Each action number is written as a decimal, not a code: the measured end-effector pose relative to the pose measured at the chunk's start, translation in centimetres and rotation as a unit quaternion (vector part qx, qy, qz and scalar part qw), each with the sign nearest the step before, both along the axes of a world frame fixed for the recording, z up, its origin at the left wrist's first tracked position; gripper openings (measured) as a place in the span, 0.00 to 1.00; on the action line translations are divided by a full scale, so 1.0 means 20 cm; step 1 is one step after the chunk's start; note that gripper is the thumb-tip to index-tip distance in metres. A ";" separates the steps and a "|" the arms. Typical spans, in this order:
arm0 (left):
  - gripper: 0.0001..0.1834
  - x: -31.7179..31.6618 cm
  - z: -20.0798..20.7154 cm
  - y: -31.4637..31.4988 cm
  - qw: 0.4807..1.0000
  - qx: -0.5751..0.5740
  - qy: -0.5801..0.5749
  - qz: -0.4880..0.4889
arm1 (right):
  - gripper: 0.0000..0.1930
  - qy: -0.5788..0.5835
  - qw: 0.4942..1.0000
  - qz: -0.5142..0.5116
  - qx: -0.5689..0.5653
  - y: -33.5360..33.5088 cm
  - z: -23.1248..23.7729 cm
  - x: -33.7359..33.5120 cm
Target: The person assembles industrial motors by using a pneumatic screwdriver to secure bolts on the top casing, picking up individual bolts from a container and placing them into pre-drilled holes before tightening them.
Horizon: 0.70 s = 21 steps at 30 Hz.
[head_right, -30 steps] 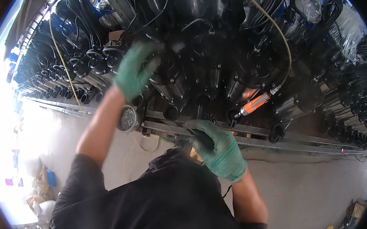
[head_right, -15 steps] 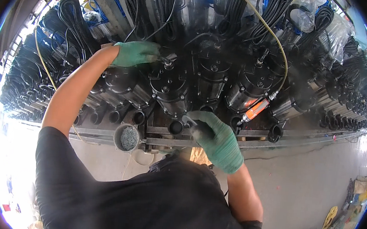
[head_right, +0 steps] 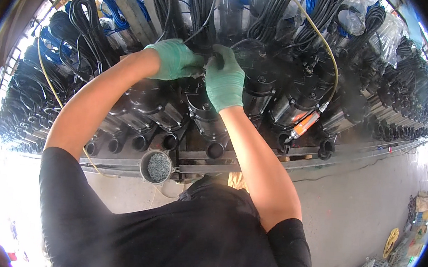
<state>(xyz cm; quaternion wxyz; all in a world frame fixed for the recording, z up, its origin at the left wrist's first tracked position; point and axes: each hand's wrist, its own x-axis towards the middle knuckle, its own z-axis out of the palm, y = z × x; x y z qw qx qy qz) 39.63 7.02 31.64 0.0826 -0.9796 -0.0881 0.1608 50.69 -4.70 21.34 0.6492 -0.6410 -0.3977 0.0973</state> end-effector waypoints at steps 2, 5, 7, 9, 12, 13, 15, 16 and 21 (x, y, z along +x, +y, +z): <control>0.22 -0.02 -0.01 0.02 0.999 0.024 0.026 -0.008 | 0.13 -0.044 0.997 -0.007 -0.055 0.02 -0.01 -0.03; 0.22 -0.05 0.02 0.04 0.999 0.039 0.031 -0.015 | 0.12 -0.220 0.974 -0.043 -0.041 0.01 -0.06 -0.01; 0.23 -0.15 0.01 0.12 1.000 0.028 -0.002 -0.005 | 0.12 -0.198 0.979 -0.027 -0.043 0.02 -0.06 -0.01; 0.23 -0.23 -0.03 0.21 0.999 0.025 -0.026 -0.016 | 0.13 -0.178 0.982 -0.001 -0.063 0.02 -0.06 -0.04; 0.21 -0.37 -0.14 0.32 0.989 0.049 -0.126 -0.056 | 0.11 -0.184 0.981 0.003 -0.061 0.02 -0.07 -0.05; 0.20 -0.38 -0.17 0.28 0.987 0.060 -0.135 -0.064 | 0.11 -0.190 0.980 0.000 -0.054 0.02 -0.07 -0.04; 0.18 -0.44 -0.25 0.15 0.982 0.082 -0.153 -0.077 | 0.10 -0.193 0.980 0.002 -0.043 0.00 -0.06 0.00; 0.17 -0.47 -0.29 0.04 0.969 0.105 -0.219 -0.054 | 0.10 -0.191 0.981 0.006 -0.025 0.00 -0.05 0.00; 0.14 -0.37 -0.46 -0.42 0.929 -0.028 -0.317 0.188 | 0.09 -0.205 0.974 0.086 -0.051 -0.04 0.03 -0.02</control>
